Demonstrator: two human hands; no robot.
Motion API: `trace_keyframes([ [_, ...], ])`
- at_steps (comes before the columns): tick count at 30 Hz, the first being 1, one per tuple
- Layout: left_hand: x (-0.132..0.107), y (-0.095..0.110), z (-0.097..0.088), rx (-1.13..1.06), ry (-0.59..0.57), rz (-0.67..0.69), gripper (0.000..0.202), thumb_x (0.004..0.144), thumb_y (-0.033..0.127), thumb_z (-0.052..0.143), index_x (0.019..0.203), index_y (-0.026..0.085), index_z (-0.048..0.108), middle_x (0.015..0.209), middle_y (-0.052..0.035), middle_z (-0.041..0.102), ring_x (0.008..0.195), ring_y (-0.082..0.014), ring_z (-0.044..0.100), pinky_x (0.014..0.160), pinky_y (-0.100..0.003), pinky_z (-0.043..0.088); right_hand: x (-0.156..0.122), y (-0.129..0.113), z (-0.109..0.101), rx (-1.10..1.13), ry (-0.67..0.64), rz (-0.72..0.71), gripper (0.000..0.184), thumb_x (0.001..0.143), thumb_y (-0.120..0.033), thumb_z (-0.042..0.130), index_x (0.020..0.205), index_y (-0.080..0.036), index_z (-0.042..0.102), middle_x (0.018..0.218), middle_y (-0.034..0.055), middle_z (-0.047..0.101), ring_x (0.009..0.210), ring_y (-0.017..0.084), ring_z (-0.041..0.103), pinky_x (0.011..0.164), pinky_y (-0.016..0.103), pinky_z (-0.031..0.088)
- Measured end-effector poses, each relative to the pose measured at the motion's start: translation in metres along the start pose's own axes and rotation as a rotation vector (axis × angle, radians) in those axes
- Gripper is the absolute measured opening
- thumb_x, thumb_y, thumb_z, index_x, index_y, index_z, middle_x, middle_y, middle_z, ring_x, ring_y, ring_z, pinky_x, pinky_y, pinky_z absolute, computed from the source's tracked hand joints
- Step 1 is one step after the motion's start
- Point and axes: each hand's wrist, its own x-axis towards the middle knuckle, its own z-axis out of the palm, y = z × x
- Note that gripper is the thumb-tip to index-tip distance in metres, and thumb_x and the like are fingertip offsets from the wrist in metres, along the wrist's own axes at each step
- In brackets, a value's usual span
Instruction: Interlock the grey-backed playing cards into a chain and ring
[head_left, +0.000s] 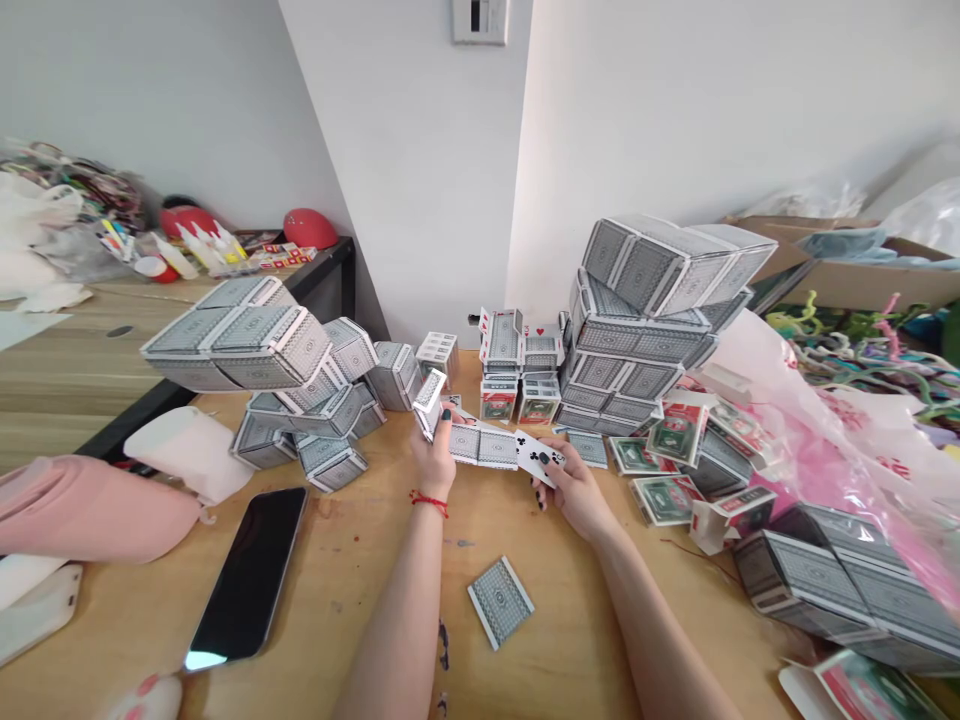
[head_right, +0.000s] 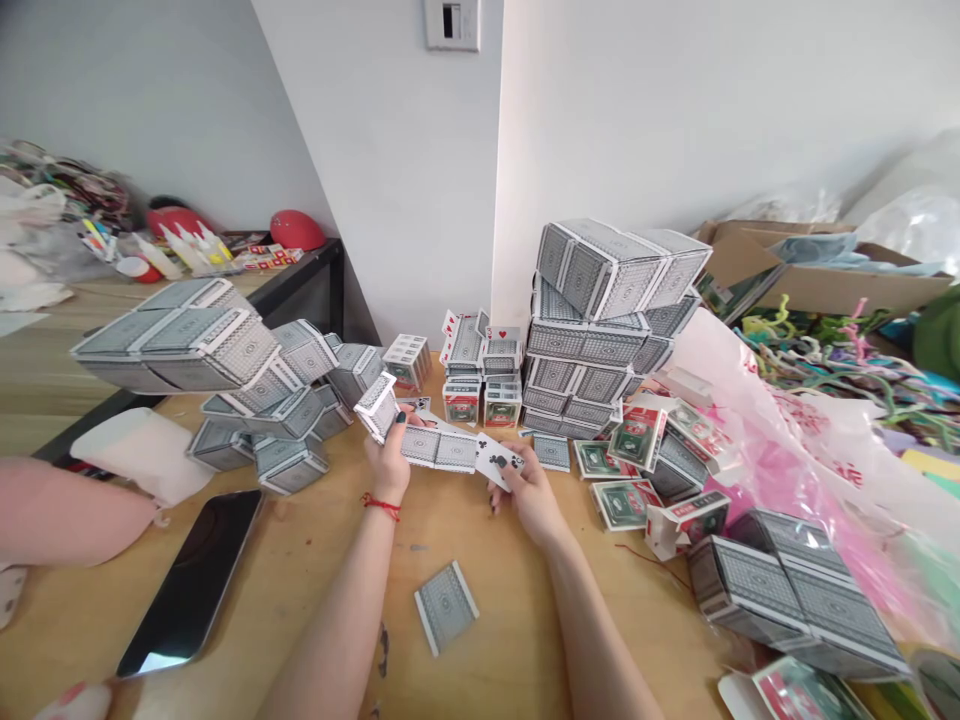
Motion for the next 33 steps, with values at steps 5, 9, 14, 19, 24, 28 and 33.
trace_keyframes([
  [5,0.000,-0.001,0.000,-0.034,0.070,-0.029,0.023,0.072,0.036,0.056,0.083,0.016,0.053,0.062,0.0006,0.055,0.062,-0.0180,0.062,0.060,-0.029,0.049,0.001,0.000,-0.004,-0.035,0.000,0.020,0.034,0.073,-0.036,0.057,0.101,-0.021,0.042,0.052,-0.0067,0.052,0.035,0.006,0.040,0.034,0.016,0.030],
  [9,-0.001,0.001,0.001,-0.054,0.109,-0.045,0.024,0.071,0.036,0.056,0.083,0.015,0.054,0.061,0.0001,0.055,0.060,-0.0184,0.062,0.057,-0.029,0.048,0.001,-0.001,-0.007,-0.063,0.029,0.036,0.031,0.073,-0.036,0.056,0.098,-0.022,0.046,0.051,-0.0080,0.047,0.033,0.004,0.035,0.032,0.015,0.024],
  [14,-0.002,0.002,0.004,-0.051,0.088,-0.076,0.023,0.070,0.035,0.056,0.081,0.015,0.055,0.062,0.0005,0.055,0.057,-0.0173,0.061,0.057,-0.029,0.048,0.001,-0.003,-0.007,-0.085,0.025,0.049,0.028,0.073,-0.036,0.055,0.096,-0.021,0.048,0.048,-0.0090,0.041,0.032,0.003,0.031,0.031,0.014,0.021],
  [19,-0.003,-0.001,0.007,-0.054,0.072,-0.063,0.020,0.070,0.034,0.056,0.077,0.015,0.054,0.065,0.0007,0.053,0.056,-0.0163,0.061,0.058,-0.029,0.049,0.002,-0.002,-0.008,-0.088,0.066,0.031,0.030,0.072,-0.040,0.055,0.094,-0.022,0.047,0.050,-0.0090,0.040,0.035,0.004,0.031,0.032,0.014,0.023],
  [24,-0.002,-0.003,0.007,-0.039,0.031,-0.065,0.021,0.070,0.034,0.056,0.080,0.015,0.054,0.060,0.0022,0.051,0.055,-0.0166,0.061,0.060,-0.031,0.049,0.001,-0.003,-0.008,-0.137,0.062,0.029,0.030,0.073,-0.042,0.053,0.095,-0.023,0.046,0.051,-0.0089,0.039,0.035,0.004,0.032,0.032,0.014,0.024],
  [28,-0.002,-0.002,0.006,-0.048,0.012,-0.062,0.022,0.070,0.034,0.055,0.081,0.015,0.054,0.059,0.0023,0.051,0.054,-0.0169,0.061,0.059,-0.031,0.049,0.002,-0.003,-0.009,-0.225,0.063,-0.016,0.029,0.075,-0.043,0.051,0.094,-0.022,0.047,0.051,-0.0082,0.040,0.035,0.005,0.033,0.032,0.015,0.025],
  [33,-0.004,0.000,0.005,-0.033,-0.023,-0.044,0.021,0.071,0.032,0.055,0.083,0.015,0.054,0.058,0.0022,0.050,0.056,-0.0159,0.060,0.059,-0.030,0.049,0.003,-0.002,-0.012,-0.298,0.069,-0.057,0.024,0.074,-0.041,0.053,0.088,-0.021,0.051,0.052,-0.0059,0.044,0.037,0.006,0.036,0.034,0.017,0.028],
])
